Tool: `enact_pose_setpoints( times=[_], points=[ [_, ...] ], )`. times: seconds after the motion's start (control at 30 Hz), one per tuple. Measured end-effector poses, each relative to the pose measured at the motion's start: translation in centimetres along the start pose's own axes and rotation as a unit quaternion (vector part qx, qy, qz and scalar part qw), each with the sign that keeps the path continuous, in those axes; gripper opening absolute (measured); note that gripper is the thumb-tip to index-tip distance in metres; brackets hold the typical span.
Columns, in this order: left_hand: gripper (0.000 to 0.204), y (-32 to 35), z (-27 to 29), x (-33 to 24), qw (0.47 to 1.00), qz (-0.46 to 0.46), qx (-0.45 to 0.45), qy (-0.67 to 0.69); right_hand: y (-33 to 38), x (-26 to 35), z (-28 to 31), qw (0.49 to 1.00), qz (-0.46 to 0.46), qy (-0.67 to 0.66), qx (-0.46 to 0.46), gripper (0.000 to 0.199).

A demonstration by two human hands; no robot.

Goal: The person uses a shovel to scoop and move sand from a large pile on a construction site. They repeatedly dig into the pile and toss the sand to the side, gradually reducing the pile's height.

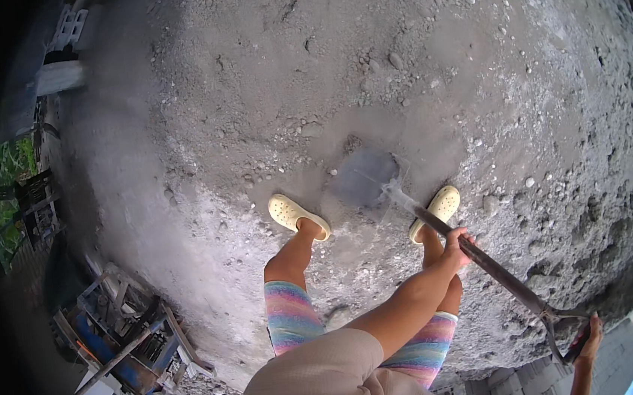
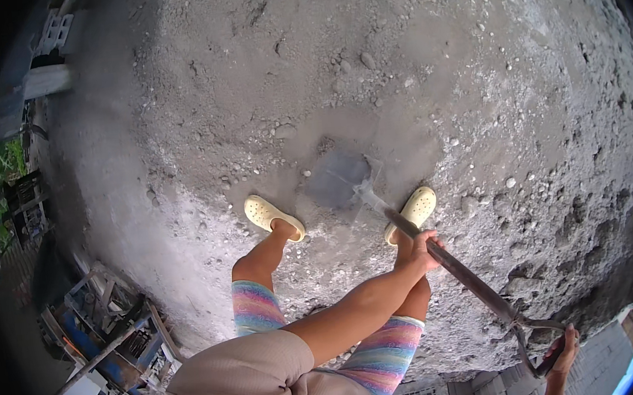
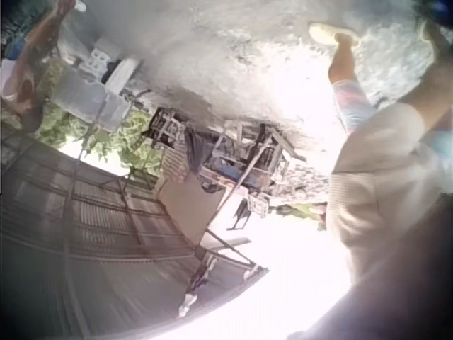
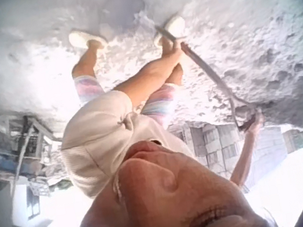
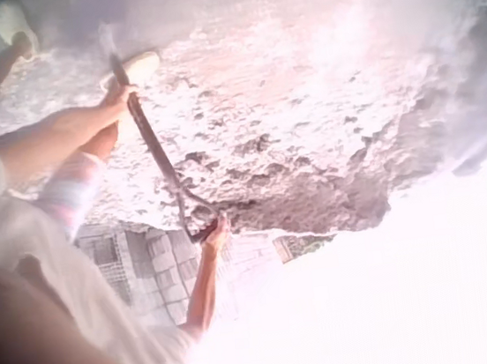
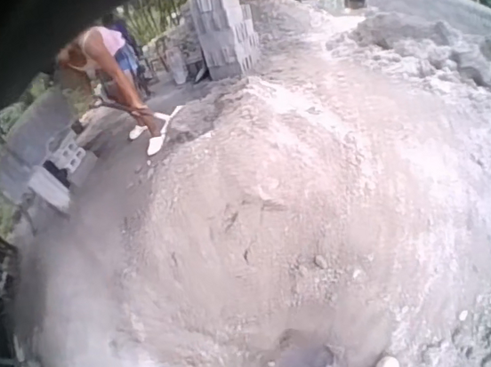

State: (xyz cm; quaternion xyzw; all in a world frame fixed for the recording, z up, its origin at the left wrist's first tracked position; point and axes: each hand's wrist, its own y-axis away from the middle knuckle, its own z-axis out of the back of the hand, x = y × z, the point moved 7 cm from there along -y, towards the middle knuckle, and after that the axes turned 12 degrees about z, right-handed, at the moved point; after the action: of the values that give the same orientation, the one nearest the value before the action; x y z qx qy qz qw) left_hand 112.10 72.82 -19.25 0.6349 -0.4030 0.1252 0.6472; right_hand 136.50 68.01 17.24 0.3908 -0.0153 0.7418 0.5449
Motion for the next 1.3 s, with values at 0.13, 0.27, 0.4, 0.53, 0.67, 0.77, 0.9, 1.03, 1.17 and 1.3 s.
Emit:
enact_pose_setpoints(
  times=[0.13, 0.27, 0.4, 0.53, 0.67, 0.77, 0.9, 1.03, 1.17, 1.3],
  points=[
    [0.020, 4.7, -3.1, -18.4, 0.994, -0.101, 0.049, -0.002, -1.9, -0.6, -18.3, 0.994, 0.010, -0.065, 0.093, 0.030],
    [0.018, 10.9, -0.1, -31.0, 0.984, -0.179, -0.005, -0.018, 1.6, -3.3, -29.5, 0.976, -0.033, -0.140, 0.163, 0.029],
    [0.015, 13.0, 4.5, -30.6, 0.979, -0.194, -0.026, -0.048, 7.3, -7.2, -27.8, 0.976, -0.057, -0.164, 0.133, 0.030],
    [0.014, 16.4, 8.4, -28.0, 0.967, -0.217, -0.098, -0.085, 11.5, -10.9, -24.3, 0.964, -0.135, -0.202, 0.111, 0.029],
    [0.015, 22.1, 10.3, -30.8, 0.947, -0.276, -0.125, -0.107, 15.4, -12.3, -24.5, 0.938, -0.177, -0.263, 0.139, 0.027],
    [0.018, 27.6, 5.7, -30.1, 0.908, -0.357, -0.143, -0.167, 16.9, -11.3, -26.6, 0.898, -0.261, -0.312, 0.167, 0.027],
    [0.010, 39.6, -2.4, -34.1, 0.818, -0.486, -0.241, -0.191, 18.7, -4.8, -33.0, 0.810, -0.362, -0.359, 0.289, 0.029],
    [0.035, 51.1, -14.1, -29.4, 0.626, -0.526, -0.484, -0.312, 21.4, -3.6, -38.4, 0.594, -0.572, -0.429, 0.368, 0.027],
    [0.038, 61.7, -16.8, -26.0, 0.546, -0.621, -0.516, -0.224, 28.4, 2.1, -39.4, 0.534, -0.559, -0.402, 0.491, 0.031],
    [0.021, 58.0, -14.9, -23.8, 0.623, -0.628, -0.341, -0.318, 25.9, 0.4, -35.0, 0.625, -0.474, -0.378, 0.493, 0.033]
  ],
)
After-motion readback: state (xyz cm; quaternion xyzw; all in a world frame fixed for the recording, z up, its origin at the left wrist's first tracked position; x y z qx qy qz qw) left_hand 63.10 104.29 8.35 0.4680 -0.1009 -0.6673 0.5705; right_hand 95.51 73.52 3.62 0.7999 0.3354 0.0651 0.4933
